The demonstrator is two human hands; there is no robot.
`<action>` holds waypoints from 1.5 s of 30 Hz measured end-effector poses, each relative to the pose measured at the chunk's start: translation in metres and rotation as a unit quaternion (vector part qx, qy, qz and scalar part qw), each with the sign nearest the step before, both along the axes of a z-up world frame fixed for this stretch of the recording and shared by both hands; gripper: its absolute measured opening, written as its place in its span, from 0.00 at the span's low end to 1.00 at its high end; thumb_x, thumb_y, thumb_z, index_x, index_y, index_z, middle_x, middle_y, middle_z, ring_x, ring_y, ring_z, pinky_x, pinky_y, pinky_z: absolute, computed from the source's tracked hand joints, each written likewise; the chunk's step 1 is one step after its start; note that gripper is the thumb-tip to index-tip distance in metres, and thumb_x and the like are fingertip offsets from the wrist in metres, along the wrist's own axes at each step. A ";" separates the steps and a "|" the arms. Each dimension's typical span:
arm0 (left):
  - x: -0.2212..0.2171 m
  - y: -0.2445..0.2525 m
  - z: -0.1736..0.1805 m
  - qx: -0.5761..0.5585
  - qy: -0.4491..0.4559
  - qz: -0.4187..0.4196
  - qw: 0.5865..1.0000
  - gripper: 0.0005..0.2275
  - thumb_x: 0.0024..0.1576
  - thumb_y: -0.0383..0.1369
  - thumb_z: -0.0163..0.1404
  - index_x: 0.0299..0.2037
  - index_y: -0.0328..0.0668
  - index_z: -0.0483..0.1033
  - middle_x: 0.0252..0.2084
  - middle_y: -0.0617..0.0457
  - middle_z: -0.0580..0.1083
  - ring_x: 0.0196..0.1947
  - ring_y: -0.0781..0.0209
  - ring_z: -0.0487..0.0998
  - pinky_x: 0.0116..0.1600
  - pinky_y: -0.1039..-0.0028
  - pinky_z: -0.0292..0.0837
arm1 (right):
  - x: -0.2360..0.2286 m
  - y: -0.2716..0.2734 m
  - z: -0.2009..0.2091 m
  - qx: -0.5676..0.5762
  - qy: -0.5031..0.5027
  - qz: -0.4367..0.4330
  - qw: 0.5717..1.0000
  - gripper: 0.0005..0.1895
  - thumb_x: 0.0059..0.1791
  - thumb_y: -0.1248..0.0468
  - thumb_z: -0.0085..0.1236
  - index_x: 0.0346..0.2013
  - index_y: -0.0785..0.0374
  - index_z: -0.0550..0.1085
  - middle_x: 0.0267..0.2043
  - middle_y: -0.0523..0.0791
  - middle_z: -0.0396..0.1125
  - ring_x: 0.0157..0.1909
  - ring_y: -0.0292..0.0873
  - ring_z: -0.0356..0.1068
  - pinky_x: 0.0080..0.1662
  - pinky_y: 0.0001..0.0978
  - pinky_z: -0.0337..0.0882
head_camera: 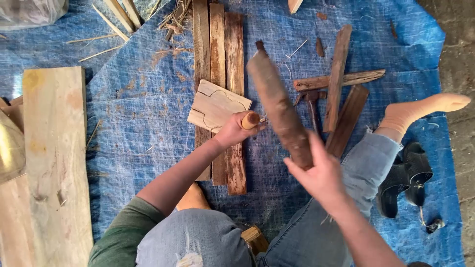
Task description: A person uses a wooden mallet and a chisel to carve a decorative shape into a wooden board while sitting on a tarp.
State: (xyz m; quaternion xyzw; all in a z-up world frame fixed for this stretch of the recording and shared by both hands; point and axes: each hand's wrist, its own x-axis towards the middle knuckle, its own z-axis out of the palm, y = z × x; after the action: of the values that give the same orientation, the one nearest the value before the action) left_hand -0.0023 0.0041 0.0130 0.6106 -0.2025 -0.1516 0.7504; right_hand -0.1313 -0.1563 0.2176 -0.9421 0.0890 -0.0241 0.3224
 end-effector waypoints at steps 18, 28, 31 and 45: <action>-0.002 0.001 -0.020 0.021 -0.001 0.020 1.000 0.09 0.48 0.27 0.66 0.33 0.43 0.78 0.28 0.57 0.75 0.32 0.69 0.73 0.42 0.73 0.70 | 0.001 -0.019 0.073 0.088 -0.092 -0.018 0.992 0.05 0.43 0.68 0.64 0.27 0.60 0.75 0.07 0.40 0.62 0.09 0.35 0.66 0.24 0.20 0.69; -0.003 0.008 -0.018 0.012 0.050 0.011 0.999 0.08 0.47 0.26 0.65 0.33 0.43 0.79 0.27 0.60 0.74 0.31 0.71 0.72 0.36 0.74 0.72 | 0.001 -0.025 -0.007 -0.098 0.132 0.020 0.986 0.41 0.39 0.50 0.70 0.63 0.57 0.67 0.44 0.65 0.73 0.46 0.71 0.73 0.46 0.64 0.73; 0.017 0.019 -0.042 -0.002 0.093 0.046 0.995 0.10 0.46 0.26 0.67 0.29 0.47 0.77 0.25 0.59 0.74 0.27 0.72 0.70 0.32 0.77 0.70 | 0.003 -0.025 -0.012 0.047 0.066 -0.033 0.996 0.41 0.43 0.56 0.69 0.66 0.66 0.62 0.46 0.68 0.70 0.49 0.77 0.69 0.48 0.73 0.69; 0.033 0.081 -0.020 -0.191 0.292 0.277 0.895 0.12 0.56 0.29 0.62 0.28 0.43 0.68 0.22 0.53 0.68 0.23 0.59 0.73 0.35 0.70 0.74 | -0.011 0.007 -0.174 0.121 0.387 -0.050 0.913 0.44 0.50 0.50 0.63 0.74 0.64 0.55 0.64 0.65 0.62 0.65 0.69 0.64 0.57 0.65 0.68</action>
State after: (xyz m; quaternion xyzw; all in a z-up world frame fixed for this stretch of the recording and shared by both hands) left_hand 0.0304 0.0847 -0.0073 0.4149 0.1781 -0.0675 0.8897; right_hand -0.1428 -0.1495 0.0435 -0.8257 0.2559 0.3377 0.3724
